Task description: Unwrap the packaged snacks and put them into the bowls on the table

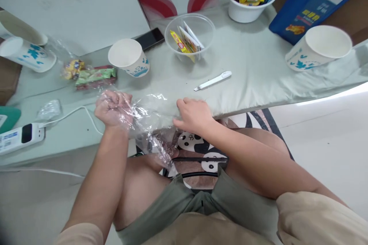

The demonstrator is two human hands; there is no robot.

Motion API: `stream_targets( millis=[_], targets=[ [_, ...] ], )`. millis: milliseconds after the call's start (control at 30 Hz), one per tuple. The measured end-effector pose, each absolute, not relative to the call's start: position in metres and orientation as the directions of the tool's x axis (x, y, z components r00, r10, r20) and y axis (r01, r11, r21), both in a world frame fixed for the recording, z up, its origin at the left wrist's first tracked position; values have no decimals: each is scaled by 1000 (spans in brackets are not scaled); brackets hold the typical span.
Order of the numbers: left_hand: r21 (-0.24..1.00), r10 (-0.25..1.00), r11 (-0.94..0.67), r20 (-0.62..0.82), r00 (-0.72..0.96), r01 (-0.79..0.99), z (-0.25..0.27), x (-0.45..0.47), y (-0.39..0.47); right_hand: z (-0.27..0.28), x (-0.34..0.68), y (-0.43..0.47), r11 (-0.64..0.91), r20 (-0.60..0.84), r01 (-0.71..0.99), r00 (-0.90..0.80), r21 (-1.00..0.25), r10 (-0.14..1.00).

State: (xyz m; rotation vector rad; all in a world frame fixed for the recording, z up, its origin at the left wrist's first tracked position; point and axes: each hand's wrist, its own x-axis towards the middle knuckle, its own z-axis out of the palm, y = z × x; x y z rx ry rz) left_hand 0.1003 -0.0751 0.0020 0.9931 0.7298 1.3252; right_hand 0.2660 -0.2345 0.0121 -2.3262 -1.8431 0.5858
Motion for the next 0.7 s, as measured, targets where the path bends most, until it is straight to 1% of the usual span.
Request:
stream_targets(
  millis=[67, 100, 200, 267, 367, 400, 433, 500, 533, 567, 600, 633, 700],
  targets=[
    [901, 981, -62, 136, 142, -430, -1, 98, -73, 12, 269, -239, -235, -239, 901, 154, -364, 959],
    [901, 980, -77, 147, 135, -428, -2, 97, -72, 13, 272, -241, -226, -224, 885, 144, -407, 964],
    [897, 983, -101, 155, 94, -429, -5, 93, -68, 18, 286, -246, -224, -140, 778, 175, -587, 975],
    [895, 986, -100, 147, 76, -436, -6, 91, -66, 20, 297, -247, -278, -156, 674, 236, -684, 959],
    [909, 991, -78, 117, 71, -409, -7, 90, -64, 19, 315, -243, -376, -232, 562, 312, -737, 921],
    [917, 993, -74, 104, 55, -391, -8, 90, -63, 18, 321, -241, -383, -206, 561, 355, -734, 912],
    [927, 995, -68, 88, 37, -369, -8, 91, -64, 17, 326, -239, -374, -137, 583, 410, -721, 902],
    [943, 999, -52, 51, -13, -328, -9, 95, -66, 17, 332, -238, -318, 92, 671, 501, -670, 861],
    [949, 999, -46, 37, -34, -313, -9, 97, -67, 18, 332, -240, -267, 213, 723, 498, -637, 841],
    [952, 998, -41, 28, -48, -302, -10, 99, -69, 20, 330, -244, -193, 304, 770, 451, -609, 839],
    [955, 998, -38, 22, -58, -294, -10, 101, -71, 21, 324, -249, -95, 356, 803, 362, -588, 861],
    [957, 998, -38, 21, -65, -288, -11, 102, -72, 21, 316, -255, 22, 374, 824, 233, -567, 898],
    [960, 997, -43, 23, -74, -277, -12, 103, -74, 16, 294, -267, 237, 324, 829, -71, -507, 943]
  ],
)
